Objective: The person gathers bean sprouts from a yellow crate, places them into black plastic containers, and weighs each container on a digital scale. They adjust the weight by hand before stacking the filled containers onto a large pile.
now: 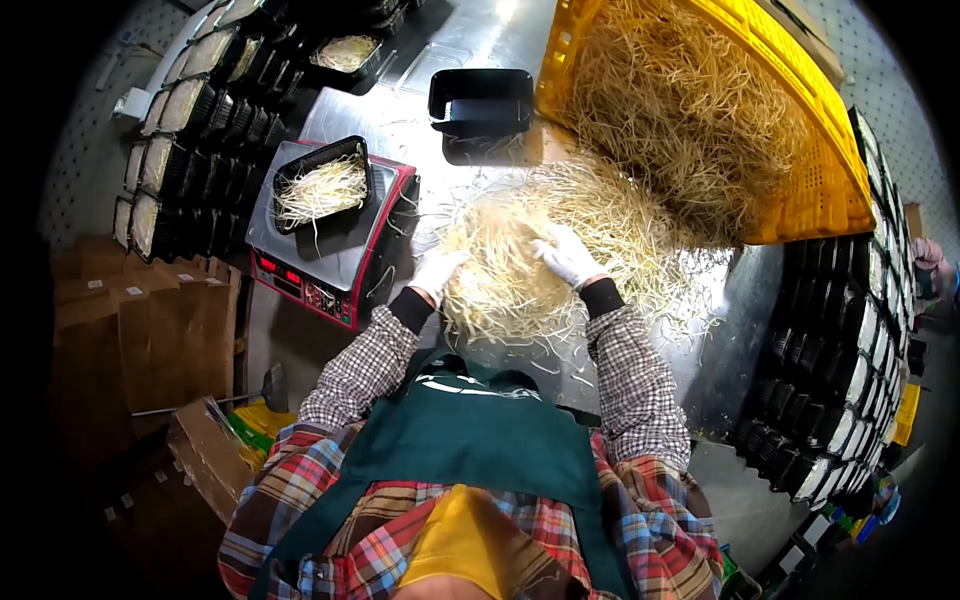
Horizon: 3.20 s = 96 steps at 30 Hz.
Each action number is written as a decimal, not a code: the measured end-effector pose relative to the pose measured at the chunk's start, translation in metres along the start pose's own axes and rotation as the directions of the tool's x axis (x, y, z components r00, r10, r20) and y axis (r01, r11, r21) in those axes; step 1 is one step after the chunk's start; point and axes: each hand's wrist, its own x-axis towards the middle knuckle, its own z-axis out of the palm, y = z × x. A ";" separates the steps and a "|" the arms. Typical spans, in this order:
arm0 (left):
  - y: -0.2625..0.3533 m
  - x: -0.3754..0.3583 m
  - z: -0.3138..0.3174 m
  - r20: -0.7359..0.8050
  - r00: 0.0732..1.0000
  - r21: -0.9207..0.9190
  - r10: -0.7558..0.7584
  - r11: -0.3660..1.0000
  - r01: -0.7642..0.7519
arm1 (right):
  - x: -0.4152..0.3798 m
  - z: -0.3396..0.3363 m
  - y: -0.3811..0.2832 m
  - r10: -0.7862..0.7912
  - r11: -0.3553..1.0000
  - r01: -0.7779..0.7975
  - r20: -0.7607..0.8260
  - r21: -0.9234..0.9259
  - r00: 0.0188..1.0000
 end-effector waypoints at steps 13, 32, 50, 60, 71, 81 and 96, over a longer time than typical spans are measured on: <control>-0.015 0.044 -0.048 0.137 0.966 0.435 0.221 0.862 -0.259 | -0.010 -0.010 -0.005 0.167 0.975 -0.183 -0.120 -0.130 0.979; 0.009 0.000 0.000 -0.101 0.951 0.749 0.293 0.651 -0.121 | 0.000 0.060 0.037 0.067 0.973 -0.135 -0.329 -0.186 0.942; 0.067 -0.069 0.024 0.600 0.794 0.724 0.097 -0.489 -0.487 | -0.080 0.094 -0.086 -0.064 0.816 -0.067 -0.204 -0.575 0.977; 0.084 0.043 0.077 0.706 0.689 0.499 -0.163 -0.575 -0.648 | -0.048 0.074 -0.051 0.259 0.643 -0.481 -0.421 -0.596 0.869; 0.033 0.031 0.025 0.647 0.745 0.753 0.163 -0.287 -0.592 | -0.050 0.075 -0.026 0.133 0.721 -0.276 -0.264 -0.636 0.955; 0.023 0.014 0.053 0.649 0.759 0.760 0.048 -0.073 -0.646 | -0.076 -0.008 -0.046 0.133 0.679 -0.130 -0.053 -0.722 0.990; 0.047 -0.021 0.029 0.640 0.760 0.704 0.113 -0.483 -0.521 | -0.051 -0.055 -0.089 0.095 0.839 -0.243 -0.308 -0.487 0.947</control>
